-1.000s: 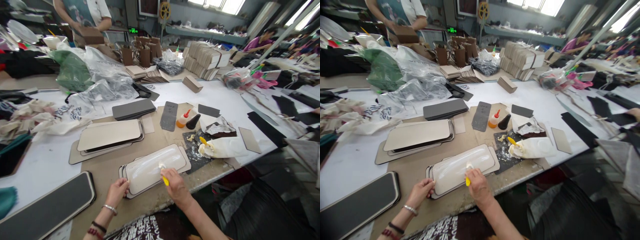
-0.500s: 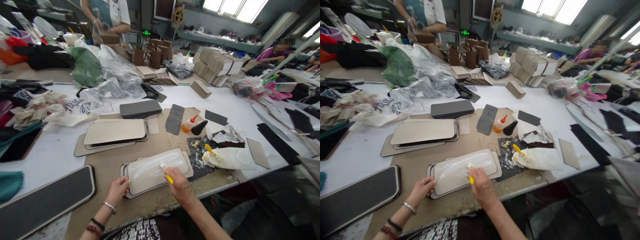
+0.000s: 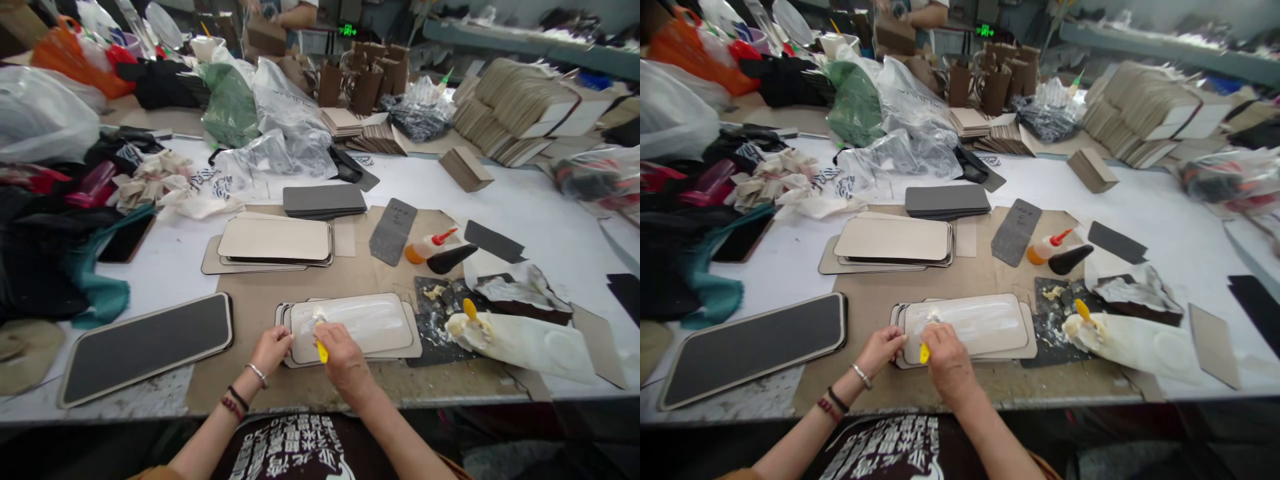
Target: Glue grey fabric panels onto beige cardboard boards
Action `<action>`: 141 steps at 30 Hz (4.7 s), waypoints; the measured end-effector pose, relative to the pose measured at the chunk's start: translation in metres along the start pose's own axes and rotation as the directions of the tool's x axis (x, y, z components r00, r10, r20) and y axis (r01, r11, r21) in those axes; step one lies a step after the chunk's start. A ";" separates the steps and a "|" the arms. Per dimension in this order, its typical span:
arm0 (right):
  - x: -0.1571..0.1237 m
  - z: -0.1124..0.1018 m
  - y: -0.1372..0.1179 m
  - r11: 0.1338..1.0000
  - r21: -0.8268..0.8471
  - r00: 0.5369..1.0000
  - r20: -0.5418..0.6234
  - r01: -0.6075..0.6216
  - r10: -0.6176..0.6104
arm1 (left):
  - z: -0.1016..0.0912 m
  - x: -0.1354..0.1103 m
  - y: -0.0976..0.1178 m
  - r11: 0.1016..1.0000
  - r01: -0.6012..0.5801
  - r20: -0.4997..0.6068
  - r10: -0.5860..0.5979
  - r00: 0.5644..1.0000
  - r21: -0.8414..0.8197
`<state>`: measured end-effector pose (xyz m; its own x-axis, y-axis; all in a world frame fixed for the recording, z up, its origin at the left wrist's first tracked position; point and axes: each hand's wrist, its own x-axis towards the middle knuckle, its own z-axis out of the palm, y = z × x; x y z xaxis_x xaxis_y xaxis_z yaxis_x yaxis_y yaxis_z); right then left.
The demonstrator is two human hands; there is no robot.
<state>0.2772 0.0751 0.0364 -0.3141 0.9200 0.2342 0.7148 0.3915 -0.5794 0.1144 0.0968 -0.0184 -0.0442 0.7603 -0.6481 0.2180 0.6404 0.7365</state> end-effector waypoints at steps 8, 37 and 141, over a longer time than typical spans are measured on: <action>-0.029 -0.003 -0.013 0.949 0.282 0.982 -0.081 -0.140 0.169 | -0.002 0.000 0.000 1.000 -0.005 0.013 0.005 1.000 0.009; -0.082 -0.064 0.062 0.925 -0.078 0.856 -0.415 -0.371 0.308 | 0.000 -0.004 0.009 0.991 -0.006 0.018 0.004 1.000 0.135; 0.011 0.034 -0.010 0.753 0.478 0.746 -0.258 -0.453 0.613 | 0.002 0.010 -0.011 0.976 -0.166 0.075 0.157 0.985 0.139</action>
<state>0.2451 0.0810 0.0188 0.3653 0.9306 0.0212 0.3820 -0.1291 -0.9151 0.1134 0.0975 -0.0334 0.0638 0.8409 -0.5374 0.3559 0.4839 0.7994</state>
